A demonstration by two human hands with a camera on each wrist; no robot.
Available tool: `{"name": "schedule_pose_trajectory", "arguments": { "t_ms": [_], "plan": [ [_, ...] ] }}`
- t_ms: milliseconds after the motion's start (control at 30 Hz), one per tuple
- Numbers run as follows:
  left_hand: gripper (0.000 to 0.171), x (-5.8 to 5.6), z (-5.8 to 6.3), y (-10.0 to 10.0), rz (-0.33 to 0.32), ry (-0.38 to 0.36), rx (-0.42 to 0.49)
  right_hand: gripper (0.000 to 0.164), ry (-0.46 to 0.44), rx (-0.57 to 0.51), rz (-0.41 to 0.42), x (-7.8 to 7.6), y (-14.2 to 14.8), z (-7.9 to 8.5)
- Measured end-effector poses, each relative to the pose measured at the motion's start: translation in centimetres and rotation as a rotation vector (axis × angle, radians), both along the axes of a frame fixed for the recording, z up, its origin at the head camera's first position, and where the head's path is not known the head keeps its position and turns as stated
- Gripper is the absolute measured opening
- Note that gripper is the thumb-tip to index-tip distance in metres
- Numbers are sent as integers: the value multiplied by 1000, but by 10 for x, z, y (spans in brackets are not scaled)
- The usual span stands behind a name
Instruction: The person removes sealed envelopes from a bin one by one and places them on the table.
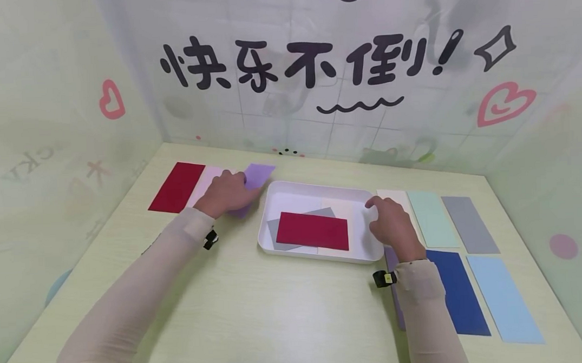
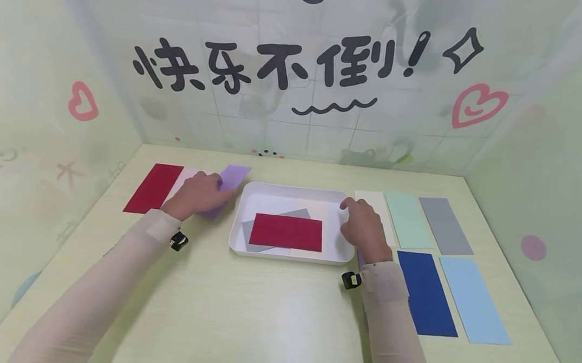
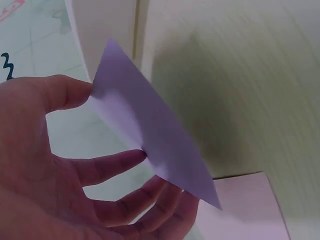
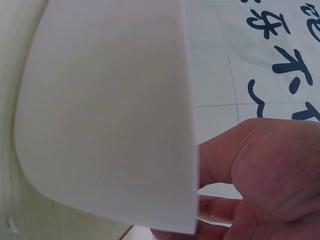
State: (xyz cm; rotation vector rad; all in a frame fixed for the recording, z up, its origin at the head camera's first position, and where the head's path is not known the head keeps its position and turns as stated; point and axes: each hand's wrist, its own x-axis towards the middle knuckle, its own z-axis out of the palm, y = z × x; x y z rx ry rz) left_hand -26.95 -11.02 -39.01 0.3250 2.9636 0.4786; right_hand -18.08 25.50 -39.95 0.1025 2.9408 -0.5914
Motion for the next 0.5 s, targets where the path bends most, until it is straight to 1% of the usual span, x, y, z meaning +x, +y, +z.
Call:
{"name": "schedule_pose_trajectory", "arguments": {
  "t_ms": [133,333,500],
  "plan": [
    [56,2,-2,2,39,-41,-26,43,17,1,3,0,0,0],
    [58,7,-6,13,98,-47,-110,43,18,3,7,0,1,1],
    [62,10,-10,20,131,-58,-145,42,23,5,14,0,1,0]
  ]
}}
